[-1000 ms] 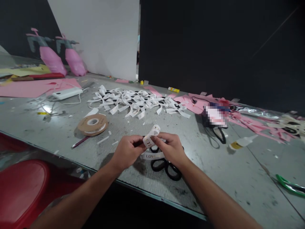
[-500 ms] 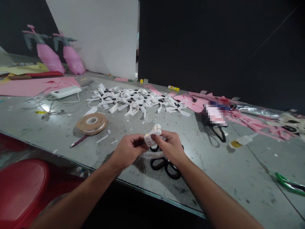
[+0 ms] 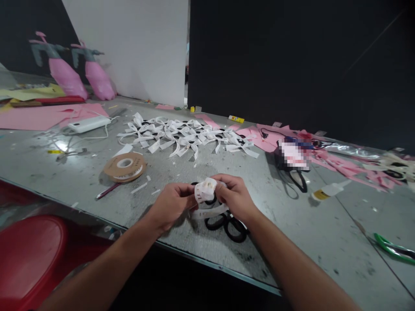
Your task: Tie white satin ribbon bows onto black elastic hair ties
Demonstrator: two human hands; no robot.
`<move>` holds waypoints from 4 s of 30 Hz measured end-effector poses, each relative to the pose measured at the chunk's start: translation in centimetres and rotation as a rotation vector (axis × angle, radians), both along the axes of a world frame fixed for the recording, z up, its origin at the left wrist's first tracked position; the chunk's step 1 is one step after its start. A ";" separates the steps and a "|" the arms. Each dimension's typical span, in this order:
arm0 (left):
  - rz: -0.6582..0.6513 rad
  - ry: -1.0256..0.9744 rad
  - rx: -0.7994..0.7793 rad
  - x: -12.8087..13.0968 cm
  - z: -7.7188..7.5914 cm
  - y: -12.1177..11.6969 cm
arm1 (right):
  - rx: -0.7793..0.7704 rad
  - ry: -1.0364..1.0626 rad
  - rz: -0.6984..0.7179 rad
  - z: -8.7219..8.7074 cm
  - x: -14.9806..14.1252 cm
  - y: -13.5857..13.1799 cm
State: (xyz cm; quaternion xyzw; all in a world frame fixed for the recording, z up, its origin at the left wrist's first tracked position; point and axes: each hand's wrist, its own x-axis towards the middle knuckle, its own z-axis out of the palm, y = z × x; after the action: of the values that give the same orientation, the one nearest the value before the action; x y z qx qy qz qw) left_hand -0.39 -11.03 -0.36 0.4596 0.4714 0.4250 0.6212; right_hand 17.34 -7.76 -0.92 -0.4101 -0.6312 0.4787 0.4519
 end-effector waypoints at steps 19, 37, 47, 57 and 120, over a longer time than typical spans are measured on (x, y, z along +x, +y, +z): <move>-0.195 -0.035 0.042 -0.5 0.2 -0.2 | -0.079 -0.080 0.067 -0.2 0.0 0.4; 0.333 0.037 0.035 -0.4 -0.7 0.7 | 0.472 -0.321 -0.035 0.7 -0.2 -0.6; 0.265 -0.026 -0.042 -0.1 -0.1 0.4 | 0.653 -0.401 -0.200 0.4 -0.5 -0.8; -0.049 -0.163 -0.013 -0.8 -0.4 0.5 | 0.288 -0.231 -0.043 0.2 -0.4 -0.3; 0.113 0.445 0.417 -0.1 -0.3 0.6 | -0.077 0.114 0.077 -0.4 -1.0 -0.5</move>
State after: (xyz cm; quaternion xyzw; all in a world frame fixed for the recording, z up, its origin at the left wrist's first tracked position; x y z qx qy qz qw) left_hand -0.46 -10.47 -0.62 0.6318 0.5235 0.4354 0.3703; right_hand 16.34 -8.31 -1.29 -0.3746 -0.6008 0.5421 0.4525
